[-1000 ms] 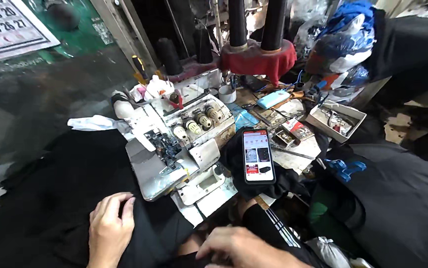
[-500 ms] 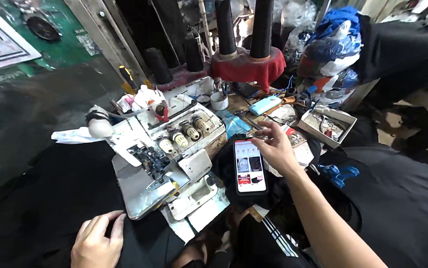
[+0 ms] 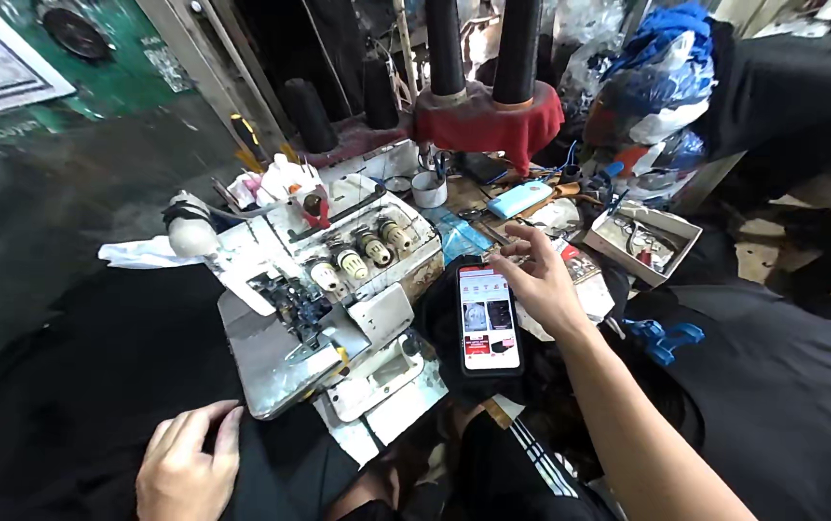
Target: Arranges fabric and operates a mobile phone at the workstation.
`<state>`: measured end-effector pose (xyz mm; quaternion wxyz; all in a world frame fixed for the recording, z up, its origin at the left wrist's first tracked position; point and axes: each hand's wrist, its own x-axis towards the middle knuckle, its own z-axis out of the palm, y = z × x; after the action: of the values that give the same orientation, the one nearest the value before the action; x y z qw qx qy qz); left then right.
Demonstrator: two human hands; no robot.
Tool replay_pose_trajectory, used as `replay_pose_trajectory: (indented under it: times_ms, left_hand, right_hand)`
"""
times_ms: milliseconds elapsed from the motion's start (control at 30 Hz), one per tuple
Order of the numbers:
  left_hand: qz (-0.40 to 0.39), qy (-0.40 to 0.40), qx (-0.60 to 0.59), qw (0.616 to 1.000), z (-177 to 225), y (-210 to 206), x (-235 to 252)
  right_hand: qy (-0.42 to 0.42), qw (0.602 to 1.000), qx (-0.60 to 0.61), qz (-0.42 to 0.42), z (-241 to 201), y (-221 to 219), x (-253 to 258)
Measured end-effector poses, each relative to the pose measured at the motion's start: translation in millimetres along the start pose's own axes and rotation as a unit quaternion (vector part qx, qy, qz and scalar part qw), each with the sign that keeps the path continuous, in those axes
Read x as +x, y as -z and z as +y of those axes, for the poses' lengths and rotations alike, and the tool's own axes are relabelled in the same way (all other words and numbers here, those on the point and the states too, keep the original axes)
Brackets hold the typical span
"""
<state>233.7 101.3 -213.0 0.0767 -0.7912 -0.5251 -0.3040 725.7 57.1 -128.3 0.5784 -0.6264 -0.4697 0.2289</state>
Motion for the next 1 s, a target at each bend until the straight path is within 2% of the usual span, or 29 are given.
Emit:
replay_pose_trajectory:
  times_ms: [233, 667, 867, 1000]
  left_hand:
    - [0.042, -0.017, 0.008, 0.999, -0.6, -1.3, -1.4]
    - [0.013, -0.008, 0.023, 1.0, -2.3, -2.1, 0.1]
    - [0.03, -0.012, 0.031, 0.999, 1.0, -0.6, 0.0]
    - [0.045, -0.03, 0.012, 0.998, 4.1, 0.5, -0.9]
  right_hand:
    - [0.001, 1.0, 0.026, -0.004, -1.1, 9.3, -8.6]
    - [-0.017, 0.999, 0.003, -0.048, 3.6, -8.9, 8.2]
    - [0.041, 0.999, -0.03, -0.006, -1.4, -3.0, -6.3]
    - [0.045, 0.998, -0.031, 0.018, -12.4, 2.6, -28.7]
